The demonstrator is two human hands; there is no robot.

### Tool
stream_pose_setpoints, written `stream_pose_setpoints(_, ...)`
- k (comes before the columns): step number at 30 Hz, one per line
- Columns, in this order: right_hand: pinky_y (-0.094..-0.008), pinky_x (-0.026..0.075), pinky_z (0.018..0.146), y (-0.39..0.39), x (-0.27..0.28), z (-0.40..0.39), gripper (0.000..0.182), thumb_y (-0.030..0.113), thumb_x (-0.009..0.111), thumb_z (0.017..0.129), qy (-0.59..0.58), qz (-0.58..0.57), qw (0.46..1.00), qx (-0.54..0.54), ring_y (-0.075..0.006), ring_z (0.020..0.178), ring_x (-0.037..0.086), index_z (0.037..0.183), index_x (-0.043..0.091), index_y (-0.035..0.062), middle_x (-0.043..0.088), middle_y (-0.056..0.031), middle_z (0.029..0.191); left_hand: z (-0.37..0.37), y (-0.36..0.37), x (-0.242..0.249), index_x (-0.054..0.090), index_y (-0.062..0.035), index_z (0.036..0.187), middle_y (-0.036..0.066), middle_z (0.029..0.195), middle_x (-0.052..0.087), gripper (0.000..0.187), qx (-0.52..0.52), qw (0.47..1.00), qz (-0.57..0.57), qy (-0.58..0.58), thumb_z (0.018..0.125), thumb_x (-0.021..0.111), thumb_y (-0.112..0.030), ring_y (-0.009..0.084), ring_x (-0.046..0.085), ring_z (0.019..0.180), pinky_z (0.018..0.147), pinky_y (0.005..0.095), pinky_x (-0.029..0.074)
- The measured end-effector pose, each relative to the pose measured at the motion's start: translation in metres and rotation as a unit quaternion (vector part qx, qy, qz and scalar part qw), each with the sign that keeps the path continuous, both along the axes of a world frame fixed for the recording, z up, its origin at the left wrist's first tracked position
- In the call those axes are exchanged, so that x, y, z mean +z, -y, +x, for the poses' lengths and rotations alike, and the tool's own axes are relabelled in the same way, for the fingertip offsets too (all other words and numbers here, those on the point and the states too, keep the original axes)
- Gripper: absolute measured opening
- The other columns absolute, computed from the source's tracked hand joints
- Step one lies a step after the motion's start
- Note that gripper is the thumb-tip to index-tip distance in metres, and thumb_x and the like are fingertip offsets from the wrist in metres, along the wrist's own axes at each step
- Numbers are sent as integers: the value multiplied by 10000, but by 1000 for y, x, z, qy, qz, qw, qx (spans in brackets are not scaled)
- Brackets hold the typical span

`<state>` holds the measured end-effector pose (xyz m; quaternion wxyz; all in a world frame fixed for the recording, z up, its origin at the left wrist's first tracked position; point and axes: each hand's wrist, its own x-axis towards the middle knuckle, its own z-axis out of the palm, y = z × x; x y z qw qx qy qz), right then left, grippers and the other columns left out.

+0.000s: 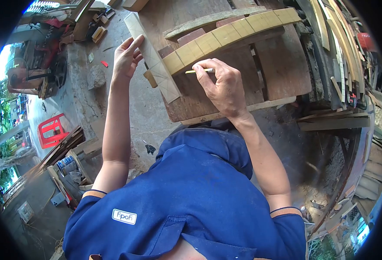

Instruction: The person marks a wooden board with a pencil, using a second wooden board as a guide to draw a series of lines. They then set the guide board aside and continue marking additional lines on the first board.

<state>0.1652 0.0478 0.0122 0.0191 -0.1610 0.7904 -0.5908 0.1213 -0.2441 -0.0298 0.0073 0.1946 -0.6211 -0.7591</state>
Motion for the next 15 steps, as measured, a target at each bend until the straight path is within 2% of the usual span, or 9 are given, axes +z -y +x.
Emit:
stream_pose_setpoints(4,-332,534,690,-6,-3,-7,132,129,671,930,12,2,1000,11,-227,770,702,938,718,5,719,-115,860,0,-4,2,650,29,1189,84,1006,727,387,28,999,-8,16,902,767,-204,134,722,764,616,227,581)
stream_pose_setpoints(15,-329,527,676,-13,0,-28,135,125,664,933,19,10,999,34,-225,759,696,930,707,-2,712,-121,859,-9,-7,1,650,25,1193,82,999,731,393,33,999,-3,25,899,770,-206,124,719,752,619,226,575)
